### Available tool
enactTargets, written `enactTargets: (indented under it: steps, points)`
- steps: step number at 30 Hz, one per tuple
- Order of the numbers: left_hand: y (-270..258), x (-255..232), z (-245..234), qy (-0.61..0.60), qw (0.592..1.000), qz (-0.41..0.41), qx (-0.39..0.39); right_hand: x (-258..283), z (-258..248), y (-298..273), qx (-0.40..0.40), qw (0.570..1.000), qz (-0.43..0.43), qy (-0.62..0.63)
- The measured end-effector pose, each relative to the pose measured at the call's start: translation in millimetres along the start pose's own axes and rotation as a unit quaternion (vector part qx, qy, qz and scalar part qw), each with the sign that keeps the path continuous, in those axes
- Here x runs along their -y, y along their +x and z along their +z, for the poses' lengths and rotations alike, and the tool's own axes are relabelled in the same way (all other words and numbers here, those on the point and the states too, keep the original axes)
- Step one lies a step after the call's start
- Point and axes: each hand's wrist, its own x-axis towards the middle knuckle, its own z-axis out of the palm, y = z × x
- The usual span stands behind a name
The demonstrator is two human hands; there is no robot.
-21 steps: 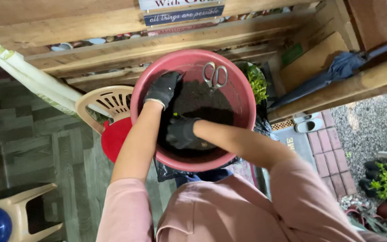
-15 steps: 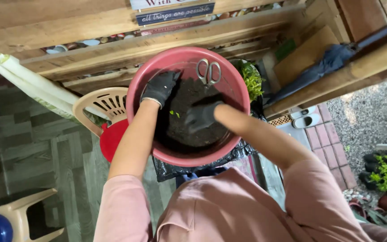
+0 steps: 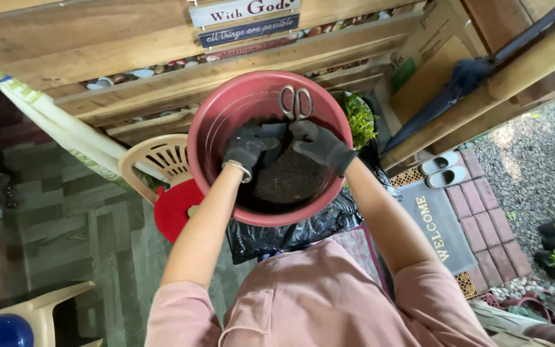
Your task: Repotting or planting several small green seedlings into a large red pot filled with dark soil.
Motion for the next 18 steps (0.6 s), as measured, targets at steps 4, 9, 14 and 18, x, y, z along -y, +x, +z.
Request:
enactTargets:
  steps: [4,9,14,18]
  points:
    - [-9.1,24.2,32.0,-0.038,0.999,-0.004,-0.021,4.7,14.8,-4.6,0.000,0.979,-0.071,0.190]
    - [-21.2,11.9,38.1,-0.105,0.987,-0.124,-0.006,48.8,22.1,-18.0,-0.098,0.960,0.060,0.255]
    - [-22.5,-14.1,31.2,-0.344,0.921,-0.177,-0.049,62.4,32.9,-27.0,-0.123,0.920,0.150,0.340]
    - [-20.3,-20.8,29.6,-0.460,0.850,-0.231,-0.112,26.2,48.8,-25.5,-0.075,0.945,0.170,0.268]
